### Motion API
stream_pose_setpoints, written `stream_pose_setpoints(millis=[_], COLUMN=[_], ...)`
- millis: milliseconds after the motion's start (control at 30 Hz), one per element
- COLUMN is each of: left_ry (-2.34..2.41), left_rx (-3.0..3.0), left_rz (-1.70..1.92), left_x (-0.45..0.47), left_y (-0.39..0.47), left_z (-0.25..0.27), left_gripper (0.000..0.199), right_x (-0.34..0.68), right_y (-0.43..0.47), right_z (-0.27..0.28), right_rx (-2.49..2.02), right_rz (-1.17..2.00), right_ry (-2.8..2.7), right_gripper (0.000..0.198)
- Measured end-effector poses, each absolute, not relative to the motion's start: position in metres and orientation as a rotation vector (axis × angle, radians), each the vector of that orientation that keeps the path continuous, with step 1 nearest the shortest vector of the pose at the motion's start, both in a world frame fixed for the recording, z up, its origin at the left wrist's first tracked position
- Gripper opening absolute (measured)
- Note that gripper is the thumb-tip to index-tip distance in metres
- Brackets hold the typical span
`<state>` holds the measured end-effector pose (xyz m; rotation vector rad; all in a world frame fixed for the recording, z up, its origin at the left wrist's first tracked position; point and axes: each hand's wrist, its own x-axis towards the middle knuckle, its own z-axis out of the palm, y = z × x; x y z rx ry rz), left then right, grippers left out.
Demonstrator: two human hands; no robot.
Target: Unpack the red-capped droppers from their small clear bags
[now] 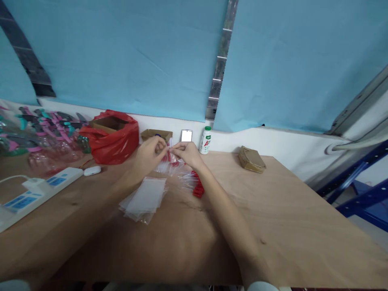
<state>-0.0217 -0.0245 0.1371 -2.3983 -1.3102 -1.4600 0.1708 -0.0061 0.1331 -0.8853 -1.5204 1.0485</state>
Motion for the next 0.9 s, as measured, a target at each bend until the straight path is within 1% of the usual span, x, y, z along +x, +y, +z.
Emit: stream_pose_setpoints(millis=[33,167,233,467,633,733,900], left_ry=[-1.32,-1.429,-1.457,-1.505,-1.549,-1.545,-1.557], left_rx=[-2.507,-2.808,-2.945,-3.251,-3.253,-3.255,-3.296], left_rz=[-1.503,-1.66,-1.642,-1.596,-1.611,-1.608,-1.554], left_x=[-0.021,-0.02,-0.021,-0.024,-0.025,-0.025,-0.025], left_y=[-0.024,-0.017,-0.014,-0.005,0.001,0.001,-0.002], left_z=[0.136,0.131,0.13,0.128,0.124,0.124,0.124], left_gripper=[0.012,0.037,0.043,0.035,0.025,0.023,0.025], right_x=[0.17,0.17,0.171,0.17,0.172,0.172,0.172], right_y=[-0.007,-0.007,-0.008,-0.012,-0.012,-0.011,-0.008], right_z=[0.133,0.131,0.131,0.13,0.13,0.129,0.127], right_rx=[-0.889,-0.889,-0.885,-0.899,-0.896,-0.905,-0.949], right_rz=[1.062,1.097,1.105,1.19,1.261,1.277,1.247], right_ry=[-1.517,-1.551,-1.589,-1.671,-1.649,-1.632,-1.637], right_gripper=[0.039,0.038,0.037,0.04,0.044,0.039,0.023])
